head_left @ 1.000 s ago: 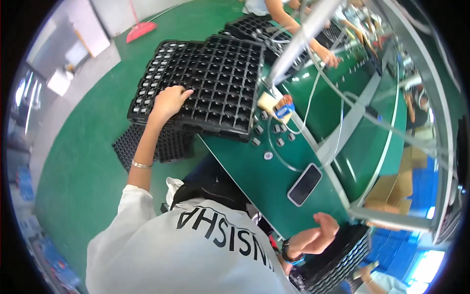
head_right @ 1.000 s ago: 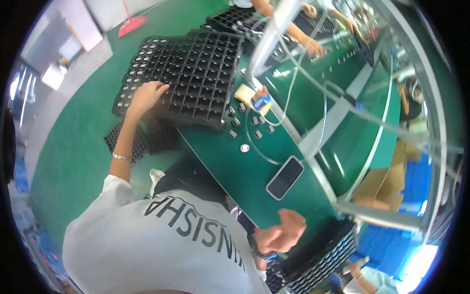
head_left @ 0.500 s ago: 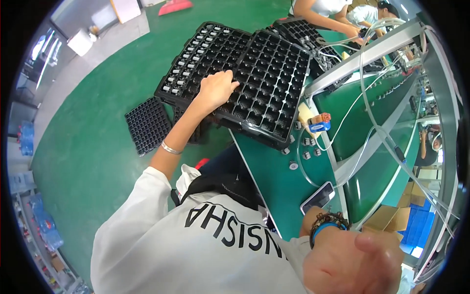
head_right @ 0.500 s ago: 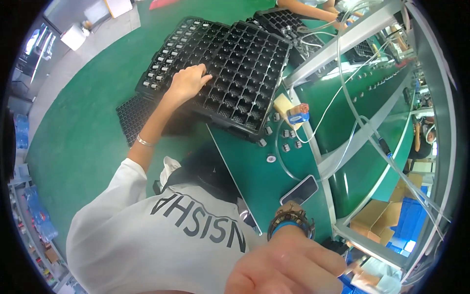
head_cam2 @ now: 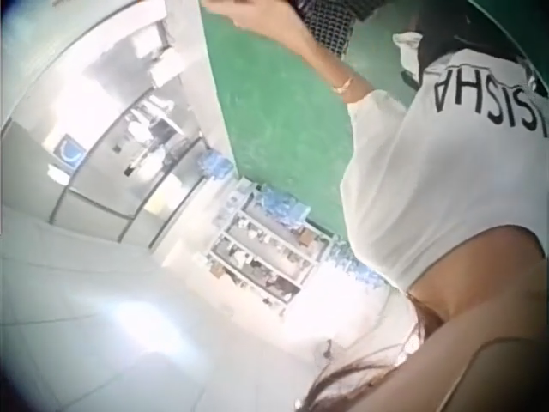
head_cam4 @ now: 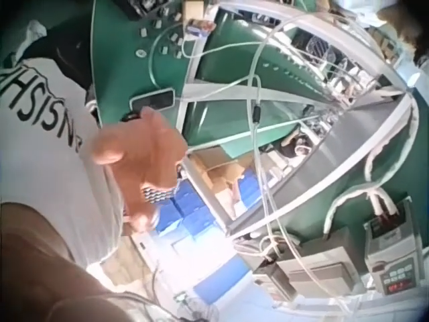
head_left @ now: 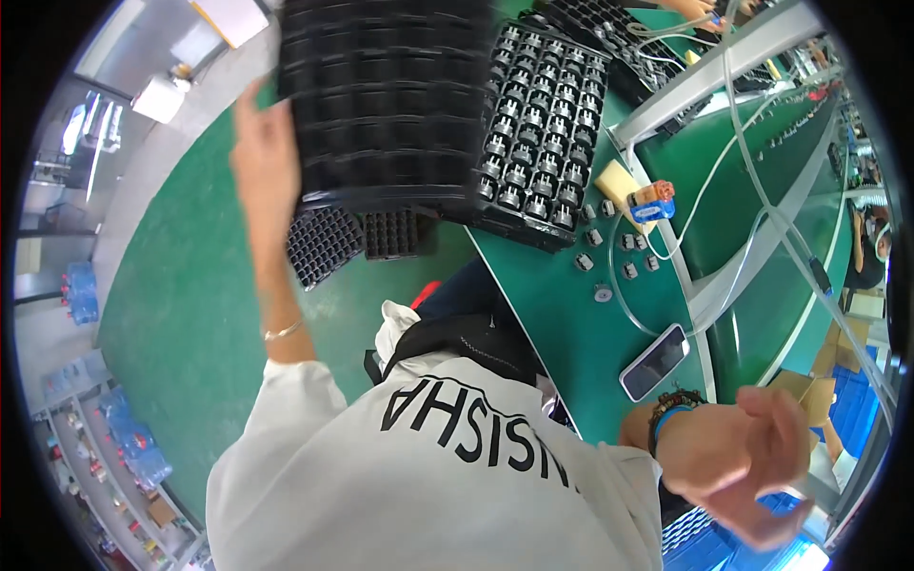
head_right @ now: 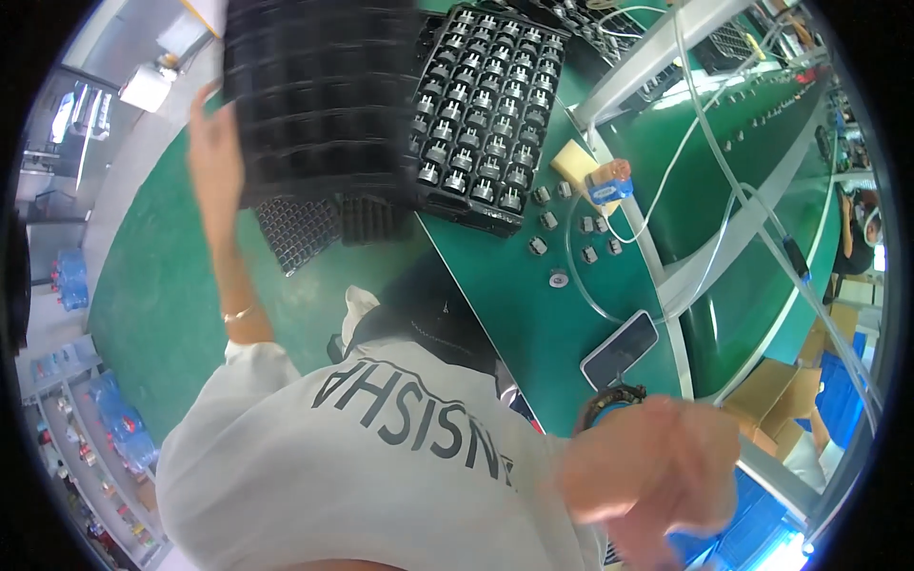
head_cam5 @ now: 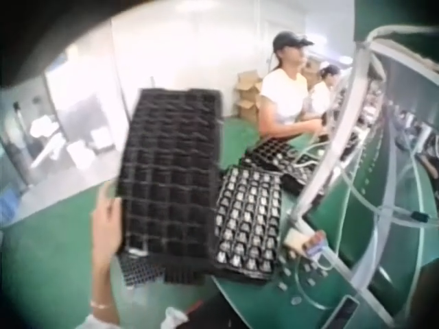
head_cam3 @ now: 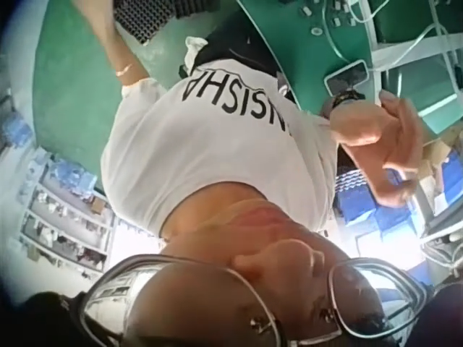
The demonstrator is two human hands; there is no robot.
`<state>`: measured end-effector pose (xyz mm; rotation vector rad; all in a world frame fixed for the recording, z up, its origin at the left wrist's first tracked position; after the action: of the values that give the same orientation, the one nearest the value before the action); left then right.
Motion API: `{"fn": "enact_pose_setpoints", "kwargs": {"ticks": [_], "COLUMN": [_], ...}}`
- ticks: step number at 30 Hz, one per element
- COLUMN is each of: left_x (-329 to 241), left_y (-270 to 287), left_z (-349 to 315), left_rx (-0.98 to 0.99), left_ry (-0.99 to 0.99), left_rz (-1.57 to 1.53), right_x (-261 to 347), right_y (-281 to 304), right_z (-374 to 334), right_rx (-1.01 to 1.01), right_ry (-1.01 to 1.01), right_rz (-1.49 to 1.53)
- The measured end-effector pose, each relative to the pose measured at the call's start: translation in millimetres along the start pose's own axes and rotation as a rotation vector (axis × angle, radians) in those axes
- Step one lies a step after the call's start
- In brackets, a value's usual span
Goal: The person assembles small electronic components and plastic parts by hand, then places the assembled smartphone into a component tray.
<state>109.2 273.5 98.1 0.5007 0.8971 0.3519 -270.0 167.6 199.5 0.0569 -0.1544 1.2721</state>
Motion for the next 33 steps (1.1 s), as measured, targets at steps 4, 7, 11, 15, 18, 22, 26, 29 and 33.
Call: {"fn": "enact_pose_setpoints", "kwargs": {"ticks": [4, 7, 11, 15, 18, 22, 26, 29, 33], "left_x": [111, 190, 258, 325, 352, 366, 348, 318, 249], "left_y": [87, 138, 133, 48, -31, -112, -119, -95, -66], "left_z": [-24, -73, -130, -177, -191, -202, -170, -128, -80], "left_rx": [-0.353, -0.423, -0.173, 0.121, 0.188, 0.101, -0.008, -0.114, -0.227], "left_ry": [-0.016, 0.064, 0.357, 0.412, 0.372, 0.506, 0.484, 0.285, 0.339], "left_rz": [0.132, 0.451, 0.565, 0.587, 0.481, 0.641, 0.300, 0.143, -0.136], "right_x": [-43, -77, -91, -86, -83, -74, -82, -114, -177], "right_y": [-1, 4, 11, 1, -1, 7, 13, 25, 43], "right_z": [-29, -72, -109, -121, -121, -117, -116, -118, -136], "right_rx": [0.094, 0.392, 0.528, 0.582, 0.626, 0.656, 0.672, 0.768, 0.889], "right_ry": [-0.126, -0.294, -0.527, -0.626, -0.623, -0.589, -0.741, -0.863, -0.872], "right_rz": [-0.098, -0.039, -0.158, -0.152, -0.164, -0.240, -0.350, -0.470, -0.694]}}
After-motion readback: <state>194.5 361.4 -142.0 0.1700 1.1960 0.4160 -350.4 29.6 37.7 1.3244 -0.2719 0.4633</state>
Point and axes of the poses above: each hand's wrist, its own z-axis towards the middle knuckle, its own y-axis out of the back of the hand, x = y × z, the point moved 5 cm from there along z, towards the middle knuckle, and after that the axes turned 4 degrees about -x, right-handed, at the moved point
